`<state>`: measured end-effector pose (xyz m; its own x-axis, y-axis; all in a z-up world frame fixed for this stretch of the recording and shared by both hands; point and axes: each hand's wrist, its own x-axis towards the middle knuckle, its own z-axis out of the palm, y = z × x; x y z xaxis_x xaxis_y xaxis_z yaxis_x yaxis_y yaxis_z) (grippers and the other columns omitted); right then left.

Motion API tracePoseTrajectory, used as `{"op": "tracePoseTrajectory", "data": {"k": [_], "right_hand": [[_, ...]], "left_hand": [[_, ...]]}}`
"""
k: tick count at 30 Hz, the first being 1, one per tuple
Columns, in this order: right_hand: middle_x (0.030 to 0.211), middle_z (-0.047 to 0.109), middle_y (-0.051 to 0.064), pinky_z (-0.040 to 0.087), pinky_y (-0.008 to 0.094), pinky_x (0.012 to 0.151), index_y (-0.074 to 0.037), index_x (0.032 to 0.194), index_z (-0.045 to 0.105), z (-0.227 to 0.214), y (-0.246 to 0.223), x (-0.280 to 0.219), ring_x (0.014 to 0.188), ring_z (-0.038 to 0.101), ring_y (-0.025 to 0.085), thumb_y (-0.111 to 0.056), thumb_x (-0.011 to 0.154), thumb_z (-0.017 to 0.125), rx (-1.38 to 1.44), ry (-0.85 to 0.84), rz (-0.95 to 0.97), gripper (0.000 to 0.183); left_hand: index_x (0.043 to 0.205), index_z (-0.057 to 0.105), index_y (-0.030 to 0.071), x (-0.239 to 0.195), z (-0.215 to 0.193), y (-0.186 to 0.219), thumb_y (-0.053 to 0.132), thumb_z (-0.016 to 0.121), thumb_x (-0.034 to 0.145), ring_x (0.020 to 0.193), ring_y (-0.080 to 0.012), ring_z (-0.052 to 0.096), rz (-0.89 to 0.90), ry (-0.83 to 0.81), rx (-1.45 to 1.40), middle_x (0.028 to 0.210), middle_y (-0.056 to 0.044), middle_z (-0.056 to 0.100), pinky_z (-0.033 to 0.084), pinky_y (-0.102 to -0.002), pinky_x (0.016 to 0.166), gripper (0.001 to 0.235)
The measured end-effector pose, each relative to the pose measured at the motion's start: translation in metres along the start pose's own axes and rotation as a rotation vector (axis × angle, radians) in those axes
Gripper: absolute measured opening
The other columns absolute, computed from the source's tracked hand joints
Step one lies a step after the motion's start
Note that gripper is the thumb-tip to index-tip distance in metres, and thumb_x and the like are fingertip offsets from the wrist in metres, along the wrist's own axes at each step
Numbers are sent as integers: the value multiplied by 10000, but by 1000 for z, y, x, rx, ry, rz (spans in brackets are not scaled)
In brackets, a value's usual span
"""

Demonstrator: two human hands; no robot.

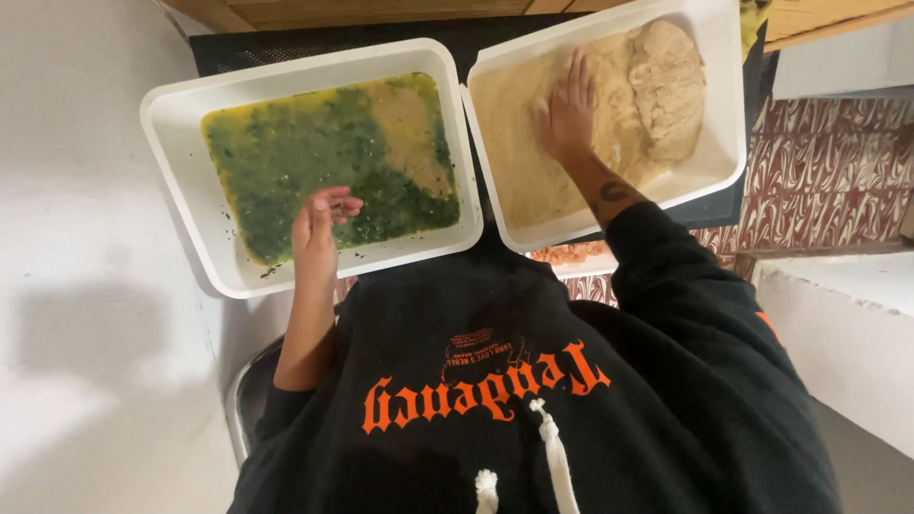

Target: The person dips pieces of raw chicken into a green liquid mixture in a white tray, then transfers them to a second tray containing a dry breading mixture. They press the chicken into the breading to coat it thoroughly, repeating the process for multiple pieces.

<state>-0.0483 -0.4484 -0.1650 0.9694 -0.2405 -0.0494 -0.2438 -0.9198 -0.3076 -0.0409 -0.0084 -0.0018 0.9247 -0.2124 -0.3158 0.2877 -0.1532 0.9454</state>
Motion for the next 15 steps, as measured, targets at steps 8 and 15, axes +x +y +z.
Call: {"op": "tracePoseTrajectory", "data": {"k": [8,15], "right_hand": [[1707,-21,172,68,554,1331,16,1623,17,-4,12,7,1602,-14,357,-564,1118,152,126,190,-67,781],[1647,61,321,38,555,1281,116,1573,107,21,23,4,1557,56,457,-503,1070,304,70,58,-113,822]], "left_hand": [[1205,621,54,-2,1,2,545,337,1045,969,-200,680,-1,6,24,1063,-99,716,497,-308,862,590],[1190,618,48,-3,-3,1,547,362,1040,944,-202,670,17,46,-21,1038,-106,709,496,-311,861,581]]}}
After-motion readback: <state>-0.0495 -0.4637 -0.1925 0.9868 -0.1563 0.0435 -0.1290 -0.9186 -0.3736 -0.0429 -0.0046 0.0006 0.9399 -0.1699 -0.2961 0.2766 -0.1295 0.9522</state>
